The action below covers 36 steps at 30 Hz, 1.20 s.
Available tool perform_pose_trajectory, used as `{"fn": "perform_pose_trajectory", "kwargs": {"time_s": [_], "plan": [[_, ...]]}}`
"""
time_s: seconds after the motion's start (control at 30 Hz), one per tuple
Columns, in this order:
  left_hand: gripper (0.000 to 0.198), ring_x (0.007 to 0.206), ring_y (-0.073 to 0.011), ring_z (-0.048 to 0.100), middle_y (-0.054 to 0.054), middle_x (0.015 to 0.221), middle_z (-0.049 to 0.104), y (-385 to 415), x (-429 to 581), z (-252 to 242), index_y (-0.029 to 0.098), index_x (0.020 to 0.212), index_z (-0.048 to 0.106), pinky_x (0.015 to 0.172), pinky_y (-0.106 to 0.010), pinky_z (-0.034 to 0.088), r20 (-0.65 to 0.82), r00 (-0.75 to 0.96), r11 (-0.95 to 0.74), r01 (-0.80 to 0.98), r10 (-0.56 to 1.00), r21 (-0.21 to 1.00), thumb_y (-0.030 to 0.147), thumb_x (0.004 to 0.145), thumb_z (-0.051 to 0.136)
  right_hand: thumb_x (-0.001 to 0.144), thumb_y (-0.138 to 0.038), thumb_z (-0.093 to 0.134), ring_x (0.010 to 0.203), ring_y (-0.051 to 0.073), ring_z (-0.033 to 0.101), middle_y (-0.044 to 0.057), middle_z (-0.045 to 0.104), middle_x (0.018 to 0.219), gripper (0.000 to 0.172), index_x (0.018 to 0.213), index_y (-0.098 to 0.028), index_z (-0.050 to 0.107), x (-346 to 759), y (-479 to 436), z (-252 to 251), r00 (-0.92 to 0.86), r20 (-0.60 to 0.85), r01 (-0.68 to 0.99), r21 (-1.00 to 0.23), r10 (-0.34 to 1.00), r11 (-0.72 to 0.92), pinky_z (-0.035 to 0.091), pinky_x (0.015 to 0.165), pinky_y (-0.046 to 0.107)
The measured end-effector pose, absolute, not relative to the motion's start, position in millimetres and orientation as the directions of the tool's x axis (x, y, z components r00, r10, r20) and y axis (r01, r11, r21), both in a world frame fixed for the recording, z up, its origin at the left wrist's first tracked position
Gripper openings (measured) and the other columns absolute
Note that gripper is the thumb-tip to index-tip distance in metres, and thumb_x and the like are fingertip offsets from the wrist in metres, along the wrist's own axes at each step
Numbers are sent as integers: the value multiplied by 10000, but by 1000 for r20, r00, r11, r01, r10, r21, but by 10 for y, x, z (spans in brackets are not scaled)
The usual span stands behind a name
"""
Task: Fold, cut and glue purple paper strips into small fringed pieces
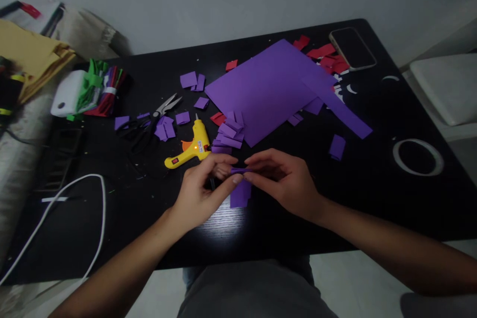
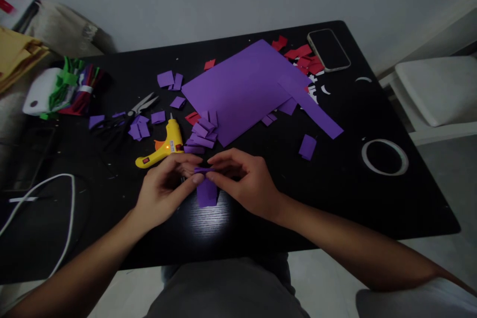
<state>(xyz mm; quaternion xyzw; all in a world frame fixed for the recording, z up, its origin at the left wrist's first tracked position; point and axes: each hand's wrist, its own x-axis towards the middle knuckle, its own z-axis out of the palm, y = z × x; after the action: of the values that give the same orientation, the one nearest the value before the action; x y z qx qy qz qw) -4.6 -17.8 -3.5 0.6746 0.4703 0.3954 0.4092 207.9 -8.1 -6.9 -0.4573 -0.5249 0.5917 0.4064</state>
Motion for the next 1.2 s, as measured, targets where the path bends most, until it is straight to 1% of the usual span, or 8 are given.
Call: {"fn": "perform_pose_trajectory", "kwargs": {"time_s": [0.1,0.17,0.3,0.47,0.63,0.87,1.0,1.2], "plan": [[69,659,-96,658,22,746,717,-174,-29,-32,192,984,754,661,-197,541,136,244,-223,376,960,899,246,942,763,826,-289,886,880,193,803,24,824,929,222,1023,-248,792,2076,-94,-55,-249,-106,15,-994,963,-106,660,811,307],[51,649,-90,656,22,746,729,-175,-30,-22,192,948,761,648,-188,533,140,238,-228,397,961,889,242,952,752,832,-306,879,881,200,805,28,829,933,214,1020,-244,798,2079,-94,-45,-267,-122,4,-992,956,-126,662,818,319],[29,649,-77,669,24,764,750,-188,-28,2,186,954,770,648,-164,533,149,232,-233,396,961,888,203,950,747,882,-329,829,844,192,800,27,831,909,130,968,-232,814,2091,-80,-43,-329,-148,-3,-987,933,-158,647,776,296],[39,631,-74,672,26,745,750,-186,-14,7,175,945,777,635,-152,531,161,239,-249,407,958,879,192,950,742,896,-280,814,810,161,788,2,828,881,63,936,-232,821,2095,-71,-64,-326,-101,33,-995,940,-95,622,735,244],[50,638,-72,687,25,765,771,-182,-18,-3,172,955,782,635,-141,534,180,251,-273,408,951,871,161,949,734,904,-265,810,803,147,791,-9,835,888,54,946,-236,830,2095,-73,-85,-318,-35,52,-998,947,-20,619,730,223],[52,651,-63,703,32,765,777,-184,-35,9,172,964,783,640,-119,535,189,260,-282,387,947,878,144,943,744,904,-243,817,826,139,800,-30,841,901,59,956,-263,836,2098,-83,-103,-303,-12,65,-998,953,9,620,752,216],[49,677,-75,714,18,793,785,-177,-32,-2,172,960,783,662,-137,549,182,263,-273,365,947,890,151,949,739,907,-236,818,832,127,799,-38,842,906,63,960,-265,835,2097,-86,-117,-302,2,62,-998,953,22,619,757,203],[63,664,-90,686,2,777,759,-173,-44,-1,167,963,779,630,-177,535,162,275,-253,340,948,906,181,966,717,908,-230,820,840,123,801,-38,845,915,70,966,-265,837,2097,-85,-107,-301,10,66,-997,954,32,620,764,196]]}}
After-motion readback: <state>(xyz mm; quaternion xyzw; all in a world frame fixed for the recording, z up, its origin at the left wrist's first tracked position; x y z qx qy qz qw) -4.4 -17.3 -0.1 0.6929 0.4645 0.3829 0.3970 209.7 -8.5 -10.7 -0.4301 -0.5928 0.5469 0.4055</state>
